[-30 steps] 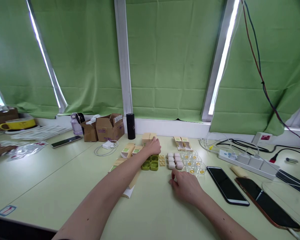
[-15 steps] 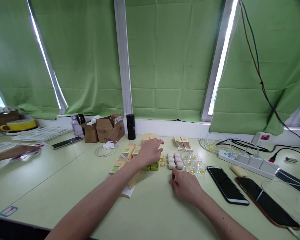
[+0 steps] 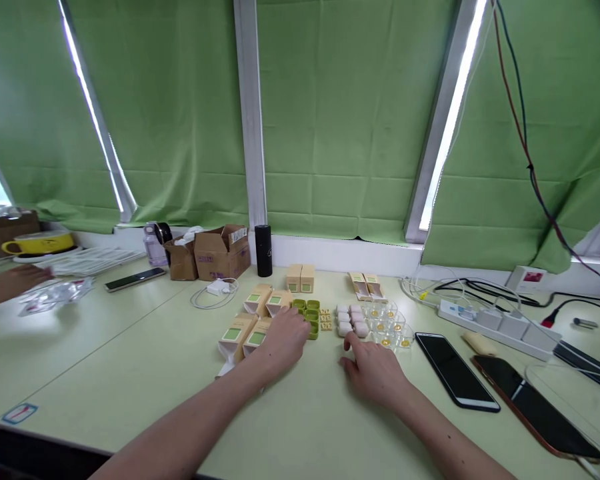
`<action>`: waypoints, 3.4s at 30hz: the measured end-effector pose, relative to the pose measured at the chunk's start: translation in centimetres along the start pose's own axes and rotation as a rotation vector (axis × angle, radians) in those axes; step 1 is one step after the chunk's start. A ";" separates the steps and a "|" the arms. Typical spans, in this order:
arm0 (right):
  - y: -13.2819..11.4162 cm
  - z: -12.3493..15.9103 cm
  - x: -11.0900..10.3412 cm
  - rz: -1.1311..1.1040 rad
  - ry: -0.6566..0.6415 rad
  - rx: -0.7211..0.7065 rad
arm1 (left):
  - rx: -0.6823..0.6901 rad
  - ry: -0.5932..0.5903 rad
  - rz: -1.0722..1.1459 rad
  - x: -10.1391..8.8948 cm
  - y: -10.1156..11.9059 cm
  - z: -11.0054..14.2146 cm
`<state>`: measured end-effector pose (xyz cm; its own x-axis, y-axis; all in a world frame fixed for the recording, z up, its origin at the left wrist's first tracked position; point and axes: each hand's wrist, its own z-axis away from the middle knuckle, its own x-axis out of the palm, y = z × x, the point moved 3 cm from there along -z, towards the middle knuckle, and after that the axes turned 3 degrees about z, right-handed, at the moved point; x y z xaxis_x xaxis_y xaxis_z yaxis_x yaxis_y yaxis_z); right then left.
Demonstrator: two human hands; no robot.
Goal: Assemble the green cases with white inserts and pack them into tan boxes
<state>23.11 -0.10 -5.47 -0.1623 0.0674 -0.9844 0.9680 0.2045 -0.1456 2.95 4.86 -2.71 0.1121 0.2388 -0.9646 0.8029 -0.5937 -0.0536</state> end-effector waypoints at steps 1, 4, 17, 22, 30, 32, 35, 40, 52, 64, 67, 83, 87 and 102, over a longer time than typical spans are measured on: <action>0.0 0.0 0.1 -0.001 0.002 -0.002 | -0.006 -0.012 -0.037 0.0 0.1 0.0; -0.1 0.0 0.1 0.000 0.004 -0.007 | -0.017 -0.035 -0.115 0.0 0.4 0.1; -0.3 0.1 0.2 -0.056 0.072 -0.030 | 0.055 0.111 -0.030 0.0 1.7 0.6; -0.2 0.3 -0.4 -0.179 0.288 -0.099 | 0.131 0.185 -0.073 -0.9 2.8 0.8; -0.1 0.3 -0.4 -0.340 0.495 -0.260 | 0.324 0.374 -0.179 -1.6 4.5 1.8; -0.1 0.3 -0.3 -0.361 0.515 -0.275 | 0.350 0.429 -0.172 -1.5 4.8 2.0; -0.1 0.4 -0.3 -0.407 0.554 -0.275 | 0.372 0.506 -0.127 -1.7 5.1 2.2; -0.1 0.5 -0.6 -0.549 0.626 -0.290 | 0.325 0.613 0.133 -2.7 4.4 2.5; -0.6 1.3 -1.1 -0.671 0.759 -0.398 | 0.380 0.732 0.367 -2.8 3.7 2.5; -0.8 1.6 -1.7 -0.625 0.740 -0.393 | 0.210 0.723 0.632 -1.9 3.0 2.0; -0.7 1.6 -1.9 -0.588 0.768 -0.383 | 0.098 0.647 0.775 -1.5 2.8 1.7; -0.5 1.0 -1.3 -0.632 0.658 -0.382 | -0.199 0.340 1.089 -1.3 3.2 0.8; -0.4 0.8 -1.0 -0.757 0.577 -0.341 | -0.194 0.328 1.084 -1.2 3.1 0.8; 0.4 -0.1 -0.2 -1.074 0.435 -0.245 | 0.196 0.428 0.753 -2.4 2.6 1.5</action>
<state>23.52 0.12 -5.35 -0.9672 0.0636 -0.2459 0.2408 0.5376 -0.8081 3.87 1.55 -0.92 0.8107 -0.0244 -0.5850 0.3181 -0.8204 0.4751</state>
